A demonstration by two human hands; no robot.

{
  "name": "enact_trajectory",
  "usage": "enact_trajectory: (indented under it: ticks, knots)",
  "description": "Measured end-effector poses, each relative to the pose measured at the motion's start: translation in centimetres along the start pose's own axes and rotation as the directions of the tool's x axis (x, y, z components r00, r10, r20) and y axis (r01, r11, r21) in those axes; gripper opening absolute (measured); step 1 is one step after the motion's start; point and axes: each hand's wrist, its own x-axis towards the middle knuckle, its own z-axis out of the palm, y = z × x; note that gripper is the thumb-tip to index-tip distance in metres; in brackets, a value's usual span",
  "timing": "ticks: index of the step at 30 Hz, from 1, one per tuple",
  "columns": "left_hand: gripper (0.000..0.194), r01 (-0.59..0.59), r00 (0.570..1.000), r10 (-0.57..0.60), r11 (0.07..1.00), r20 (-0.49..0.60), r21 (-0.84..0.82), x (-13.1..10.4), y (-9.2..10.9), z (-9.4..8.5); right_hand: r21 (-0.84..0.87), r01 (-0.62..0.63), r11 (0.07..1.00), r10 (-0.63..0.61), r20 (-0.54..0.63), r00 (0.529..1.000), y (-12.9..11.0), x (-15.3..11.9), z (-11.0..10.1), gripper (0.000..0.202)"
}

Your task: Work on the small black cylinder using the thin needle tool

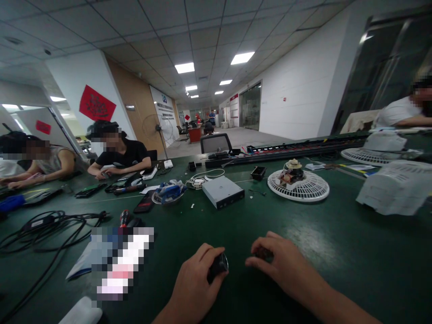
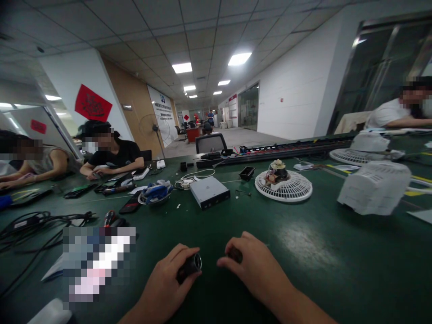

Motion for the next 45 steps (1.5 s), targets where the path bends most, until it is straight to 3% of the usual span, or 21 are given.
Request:
enact_trajectory:
  ticks: [4, 8, 16, 22, 29, 37, 39, 45]
  knots:
    - [0.051, -0.121, 0.992, 0.119, 0.992, 0.049, 0.021, -0.2, 0.1, 0.6, 0.122, 0.063, 0.991, -0.069, 0.052, 0.996, -1.5, -1.0, 1.3, 0.017]
    - [0.057, -0.238, 0.97, 0.236, 0.971, 0.062, 0.035, -0.3, 0.1, 0.9, 0.127, 0.15, 0.98, -0.164, 0.104, 0.981, -2.1, -1.4, 1.9, 0.004]
    - [0.06, -0.293, 0.955, 0.287, 0.952, 0.068, 0.089, -0.1, -0.6, 0.8, 0.057, 0.423, 0.904, -0.426, 0.198, 0.883, -1.8, -1.1, 1.6, 0.013]
    - [0.045, -0.418, 0.908, 0.417, 0.905, 0.04, 0.082, 0.0, -0.4, 1.2, 0.007, 0.474, 0.88, -0.474, 0.049, 0.879, -0.9, -1.0, 2.6, 0.004]
    - [0.037, -0.481, 0.875, 0.483, 0.874, -0.029, 0.072, 0.0, -0.5, 0.9, 0.102, 0.559, 0.823, -0.553, -0.088, 0.829, -0.5, -1.2, 3.2, 0.008]
    - [0.038, -0.496, 0.866, 0.498, 0.867, -0.049, 0.052, 0.2, -0.6, 1.0, 0.136, 0.626, 0.768, -0.612, -0.131, 0.78, -0.8, -1.3, 2.8, 0.021]
    - [0.04, -0.505, 0.86, 0.508, 0.861, -0.049, 0.059, 0.2, -0.5, 0.9, 0.139, 0.61, 0.78, -0.597, -0.129, 0.792, -0.8, -1.4, 2.9, 0.021]
    - [0.03, -0.519, 0.853, 0.522, 0.85, -0.004, 0.094, 0.2, -0.2, 0.8, 0.087, 0.385, 0.919, -0.381, -0.057, 0.923, -1.6, -1.6, 2.5, 0.017]
